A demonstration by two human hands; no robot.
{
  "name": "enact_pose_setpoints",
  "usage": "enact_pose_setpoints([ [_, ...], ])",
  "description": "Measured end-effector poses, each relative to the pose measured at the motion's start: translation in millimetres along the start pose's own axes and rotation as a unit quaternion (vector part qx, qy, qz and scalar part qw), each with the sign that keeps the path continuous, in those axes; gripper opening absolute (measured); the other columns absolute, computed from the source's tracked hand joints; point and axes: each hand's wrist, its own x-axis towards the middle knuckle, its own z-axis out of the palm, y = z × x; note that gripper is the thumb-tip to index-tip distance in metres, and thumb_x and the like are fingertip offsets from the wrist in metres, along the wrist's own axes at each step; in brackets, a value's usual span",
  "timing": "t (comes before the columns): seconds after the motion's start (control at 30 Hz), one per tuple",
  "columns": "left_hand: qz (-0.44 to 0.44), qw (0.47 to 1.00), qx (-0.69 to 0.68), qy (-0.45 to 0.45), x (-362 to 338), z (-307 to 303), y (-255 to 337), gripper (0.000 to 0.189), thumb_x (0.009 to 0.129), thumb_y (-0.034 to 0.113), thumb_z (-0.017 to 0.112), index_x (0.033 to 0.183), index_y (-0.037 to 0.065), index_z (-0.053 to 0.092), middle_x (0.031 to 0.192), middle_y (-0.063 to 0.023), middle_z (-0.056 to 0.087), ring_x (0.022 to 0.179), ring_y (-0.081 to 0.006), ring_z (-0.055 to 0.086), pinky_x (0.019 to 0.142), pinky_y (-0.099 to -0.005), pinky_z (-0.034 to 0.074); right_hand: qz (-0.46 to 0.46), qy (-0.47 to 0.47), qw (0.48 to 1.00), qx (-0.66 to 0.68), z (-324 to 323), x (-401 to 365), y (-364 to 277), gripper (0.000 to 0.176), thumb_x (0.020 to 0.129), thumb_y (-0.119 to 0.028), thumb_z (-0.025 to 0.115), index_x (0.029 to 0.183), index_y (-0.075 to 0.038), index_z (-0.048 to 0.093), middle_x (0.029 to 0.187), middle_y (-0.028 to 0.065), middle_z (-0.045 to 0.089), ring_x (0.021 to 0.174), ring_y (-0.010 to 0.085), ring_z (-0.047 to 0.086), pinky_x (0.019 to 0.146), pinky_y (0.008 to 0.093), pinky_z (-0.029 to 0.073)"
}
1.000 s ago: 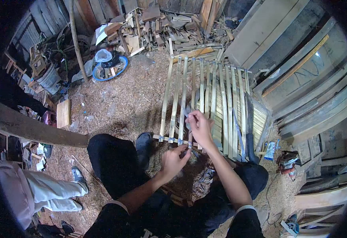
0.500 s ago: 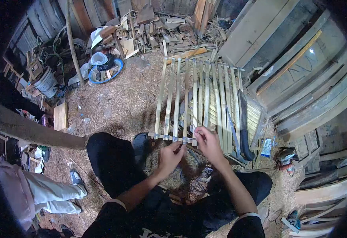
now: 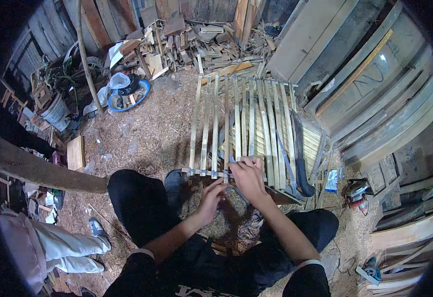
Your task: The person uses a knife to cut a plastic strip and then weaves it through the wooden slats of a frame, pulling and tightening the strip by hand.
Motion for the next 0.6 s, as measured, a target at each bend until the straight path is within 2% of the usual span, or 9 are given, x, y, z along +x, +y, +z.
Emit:
enact_pose_setpoints([
  [0.07, -0.020, 0.999, -0.031, -0.020, 3, -2, 0, 0.039, 0.095, 0.023, 0.065, 0.130, 0.007, 0.057, 0.099, 0.0008, 0.063, 0.089, -0.0125, 0.057, 0.084, -0.0310, 0.045, 0.026, -0.072, 0.997, -0.012, -5, 1, -2, 0.009, 0.089, -0.016, 0.065, 0.095, -0.010, 0.068, 0.090, 0.0047, 0.070, 0.101, 0.0218, 0.058, 0.096, 0.0454, 0.036],
  [0.1, -0.040, 0.997, -0.061, -0.040, 3, -1, 4, 0.033, 0.094, 0.023, 0.065, 0.124, 0.011, 0.059, 0.099, 0.0022, 0.061, 0.090, -0.0129, 0.056, 0.085, -0.0321, 0.044, 0.025, -0.072, 0.997, -0.011, -7, 1, -3, 0.009, 0.089, -0.016, 0.065, 0.095, -0.010, 0.068, 0.090, 0.0047, 0.070, 0.101, 0.0218, 0.058, 0.096, 0.0454, 0.036],
  [0.17, -0.048, 0.994, -0.092, -0.036, 1, 4, 8, 0.028, 0.094, 0.023, 0.065, 0.119, 0.013, 0.060, 0.098, 0.0026, 0.061, 0.087, -0.0123, 0.055, 0.083, -0.0316, 0.043, -0.010, -0.055, 0.998, -0.039, -10, 0, -2, 0.015, 0.092, -0.017, 0.063, 0.101, -0.007, 0.070, 0.107, 0.0052, 0.068, 0.114, 0.0212, 0.055, 0.099, 0.0466, 0.035],
  [0.2, -0.056, 0.990, -0.121, -0.035, 0, 6, 9, 0.022, 0.094, 0.023, 0.065, 0.114, 0.014, 0.061, 0.096, 0.0031, 0.061, 0.085, -0.0118, 0.053, 0.081, -0.0310, 0.041, -0.011, -0.056, 0.998, -0.038, -11, -1, 0, 0.015, 0.092, -0.017, 0.063, 0.101, -0.007, 0.070, 0.107, 0.0052, 0.068, 0.114, 0.0212, 0.055, 0.099, 0.0466, 0.035],
  [0.27, -0.058, 0.989, -0.130, -0.034, 6, 3, 3, 0.022, 0.093, 0.023, 0.065, 0.113, 0.015, 0.061, 0.096, 0.0034, 0.061, 0.086, -0.0117, 0.053, 0.081, -0.0312, 0.041, -0.008, -0.088, 0.996, -0.028, -11, -3, 4, 0.022, 0.093, -0.018, 0.064, 0.110, -0.006, 0.072, 0.119, 0.0067, 0.065, 0.122, 0.0217, 0.054, 0.101, 0.0463, 0.032],
  [0.43, -0.083, 0.983, -0.157, -0.036, 12, 2, 1, 0.019, 0.092, 0.027, 0.065, 0.108, 0.017, 0.061, 0.097, 0.0028, 0.060, 0.089, -0.0139, 0.054, 0.086, -0.0343, 0.044, -0.003, -0.099, 0.995, 0.017, -18, -2, 4, 0.027, 0.095, -0.020, 0.063, 0.116, -0.005, 0.069, 0.122, 0.0071, 0.063, 0.122, 0.0230, 0.053, 0.102, 0.0469, 0.032],
  [0.6, -0.098, 0.974, -0.185, -0.084, 19, -3, -1, 0.015, 0.094, 0.026, 0.063, 0.106, 0.018, 0.062, 0.094, 0.0026, 0.061, 0.087, -0.0149, 0.056, 0.085, -0.0354, 0.043, -0.032, -0.106, 0.994, 0.017, -18, -4, 7, 0.030, 0.094, -0.020, 0.063, 0.121, -0.005, 0.066, 0.122, 0.0078, 0.062, 0.123, 0.0239, 0.053, 0.102, 0.0465, 0.033],
])
